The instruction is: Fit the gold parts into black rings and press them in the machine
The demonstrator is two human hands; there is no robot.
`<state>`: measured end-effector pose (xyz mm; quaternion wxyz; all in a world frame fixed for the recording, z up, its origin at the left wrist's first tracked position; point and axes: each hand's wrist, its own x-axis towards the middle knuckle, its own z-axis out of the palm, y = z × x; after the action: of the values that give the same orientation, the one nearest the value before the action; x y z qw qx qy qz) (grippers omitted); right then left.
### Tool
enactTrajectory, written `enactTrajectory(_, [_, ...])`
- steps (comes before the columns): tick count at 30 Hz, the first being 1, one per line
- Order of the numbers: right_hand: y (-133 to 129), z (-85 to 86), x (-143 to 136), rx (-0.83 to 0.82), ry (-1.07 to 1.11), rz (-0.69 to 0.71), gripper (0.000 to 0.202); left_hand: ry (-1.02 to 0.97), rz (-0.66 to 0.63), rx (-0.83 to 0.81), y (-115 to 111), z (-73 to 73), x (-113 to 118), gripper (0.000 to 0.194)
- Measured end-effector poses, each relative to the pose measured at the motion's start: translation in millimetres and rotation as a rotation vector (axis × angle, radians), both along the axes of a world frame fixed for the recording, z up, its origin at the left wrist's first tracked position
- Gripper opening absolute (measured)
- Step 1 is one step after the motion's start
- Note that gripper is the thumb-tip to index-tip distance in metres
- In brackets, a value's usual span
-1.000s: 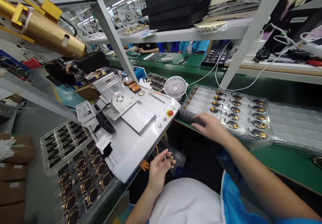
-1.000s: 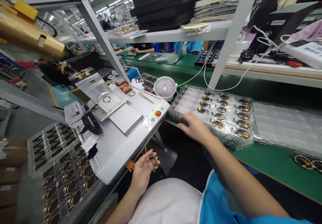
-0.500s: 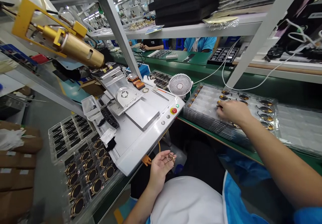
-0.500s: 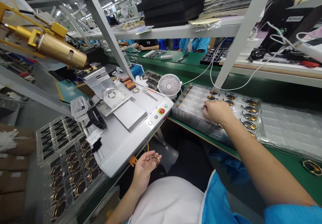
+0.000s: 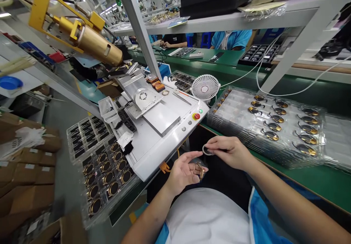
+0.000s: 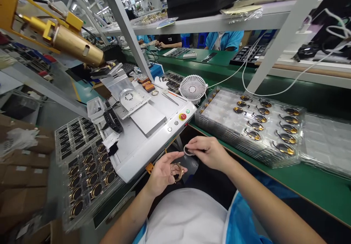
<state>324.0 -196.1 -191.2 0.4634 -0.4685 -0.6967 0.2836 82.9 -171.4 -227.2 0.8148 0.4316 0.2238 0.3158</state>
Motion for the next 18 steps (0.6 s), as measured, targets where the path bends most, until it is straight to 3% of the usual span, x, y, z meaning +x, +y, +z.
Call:
enactTrajectory(4, [0.1,0.7,-24.3,0.05,0.012,0.088,0.025,0.034,-0.041,0.012,6.4,5.1,-10.2,0.08])
enactTrajectory(12, [6.5,-1.1,-36.2,0.034,-0.107,0.228,0.02,0.044,-0.041,-0.014,3.1,-6.4,-30.0,0.081])
enactTrajectory(18, [30.0,2.8,-45.7,0.014,-0.078,0.198,0.014,0.04,0.109,-0.016,2.2,-13.2,-32.0,0.084])
